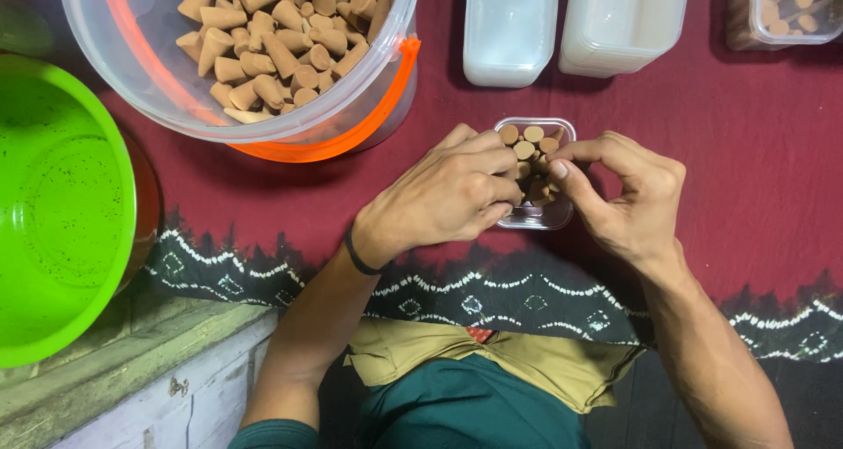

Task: Packing conical incense pieces from a large bucket into small plastic containers.

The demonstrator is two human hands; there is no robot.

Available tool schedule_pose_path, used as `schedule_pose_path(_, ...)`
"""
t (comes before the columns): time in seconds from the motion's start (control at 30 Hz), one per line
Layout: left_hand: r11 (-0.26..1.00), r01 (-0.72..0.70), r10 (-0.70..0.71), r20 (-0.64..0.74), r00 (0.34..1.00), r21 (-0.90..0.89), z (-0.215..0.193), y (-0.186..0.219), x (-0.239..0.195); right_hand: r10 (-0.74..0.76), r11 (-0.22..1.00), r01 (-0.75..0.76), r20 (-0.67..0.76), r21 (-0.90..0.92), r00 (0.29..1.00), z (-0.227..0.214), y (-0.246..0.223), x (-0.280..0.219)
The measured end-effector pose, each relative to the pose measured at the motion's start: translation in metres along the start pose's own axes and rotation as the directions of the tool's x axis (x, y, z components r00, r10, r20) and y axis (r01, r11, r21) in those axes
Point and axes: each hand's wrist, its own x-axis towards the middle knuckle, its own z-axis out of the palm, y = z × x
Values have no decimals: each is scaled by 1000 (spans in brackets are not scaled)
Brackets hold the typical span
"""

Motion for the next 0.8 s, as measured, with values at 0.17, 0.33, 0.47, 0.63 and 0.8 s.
schedule_pose_path(0.17, 1000, 11, -11, -9, 1000, -1, -2, 0, 0, -7, 1000, 7, -2, 4, 1000, 0, -2, 2)
schedule_pose_path(0.33, 1000, 15, -15, -14, 1000, -2, 3, -4, -3, -12, 1000, 12, -1, 14, 1000, 1, -1, 1)
schedule_pose_path(0.47, 1000, 15, -15, -17, 1000, -6, -3, 0, -1, -7, 1000, 7, 1, 7, 1000, 1, -1, 0)
schedule_pose_path(0.63, 1000, 20, -20, -16, 1000, 0, 3, -5, -4, -12, 1000, 12, -1, 6, 1000, 0, -1, 1)
schedule_pose_path(0.8, 1000, 20, -20, -23, 1000, -20, -2, -3, -2, -16, 1000, 16, -5, 0, 1000, -2, 1, 0)
